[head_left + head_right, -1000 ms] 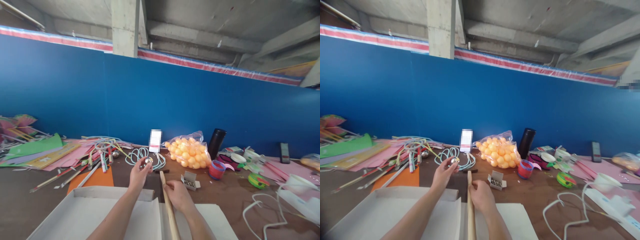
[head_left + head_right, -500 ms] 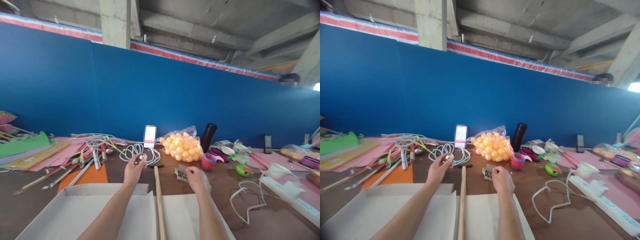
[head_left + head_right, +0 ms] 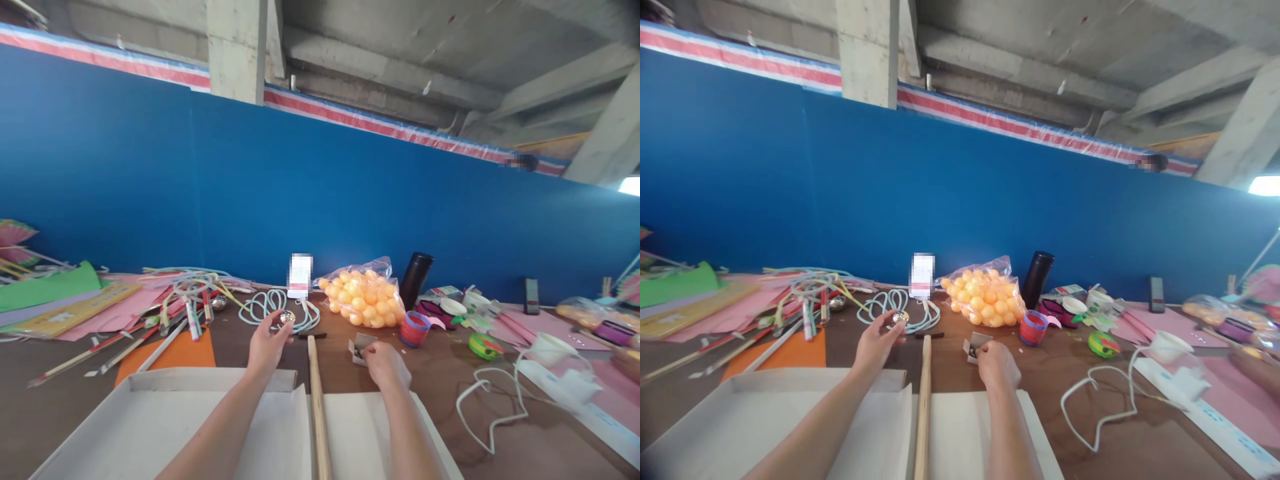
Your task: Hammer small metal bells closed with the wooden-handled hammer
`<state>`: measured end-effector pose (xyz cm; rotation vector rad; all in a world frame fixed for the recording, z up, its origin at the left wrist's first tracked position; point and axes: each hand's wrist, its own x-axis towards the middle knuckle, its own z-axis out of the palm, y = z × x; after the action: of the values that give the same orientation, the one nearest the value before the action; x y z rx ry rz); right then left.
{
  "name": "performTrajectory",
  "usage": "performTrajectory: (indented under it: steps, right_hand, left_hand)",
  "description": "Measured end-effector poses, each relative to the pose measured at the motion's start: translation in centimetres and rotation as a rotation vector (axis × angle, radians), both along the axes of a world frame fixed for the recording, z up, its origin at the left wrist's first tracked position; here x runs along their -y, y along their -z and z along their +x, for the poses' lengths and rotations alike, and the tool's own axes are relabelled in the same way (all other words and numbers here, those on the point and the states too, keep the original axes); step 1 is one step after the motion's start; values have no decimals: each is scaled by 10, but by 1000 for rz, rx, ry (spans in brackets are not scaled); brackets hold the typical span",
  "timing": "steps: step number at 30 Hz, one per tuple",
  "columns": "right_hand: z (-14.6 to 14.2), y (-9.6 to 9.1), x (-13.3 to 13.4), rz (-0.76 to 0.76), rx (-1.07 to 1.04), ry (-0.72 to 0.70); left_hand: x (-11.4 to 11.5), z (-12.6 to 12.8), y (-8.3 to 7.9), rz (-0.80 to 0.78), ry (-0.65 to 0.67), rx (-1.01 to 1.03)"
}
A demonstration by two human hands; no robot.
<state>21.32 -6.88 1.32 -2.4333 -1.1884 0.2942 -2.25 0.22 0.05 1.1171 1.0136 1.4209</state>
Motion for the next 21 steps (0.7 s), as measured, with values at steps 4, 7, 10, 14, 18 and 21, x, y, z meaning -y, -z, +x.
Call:
performTrajectory:
  steps: [4,7,10,14,18,21]
  right_hand:
    - [1,1,-1,27,-15,4]
    - [3,2,0,70,-39,12]
    - [5,1,1,168,-69,32]
    - [1,-1,-1,390,-179,1]
    - [-9,4,-9,565,-457,-90]
    - [-14,10,-14,672,-659,-95]
  left_hand:
    - [2,1,-4,-14,-1,1]
    - [4,1,-6,-27,-3,6]
    - [5,2,-8,-28,9,18]
    - [8,3,-11,-3,73,59]
    - [12,4,-14,1,124,57]
    - [13,4,-16,-6,133,36]
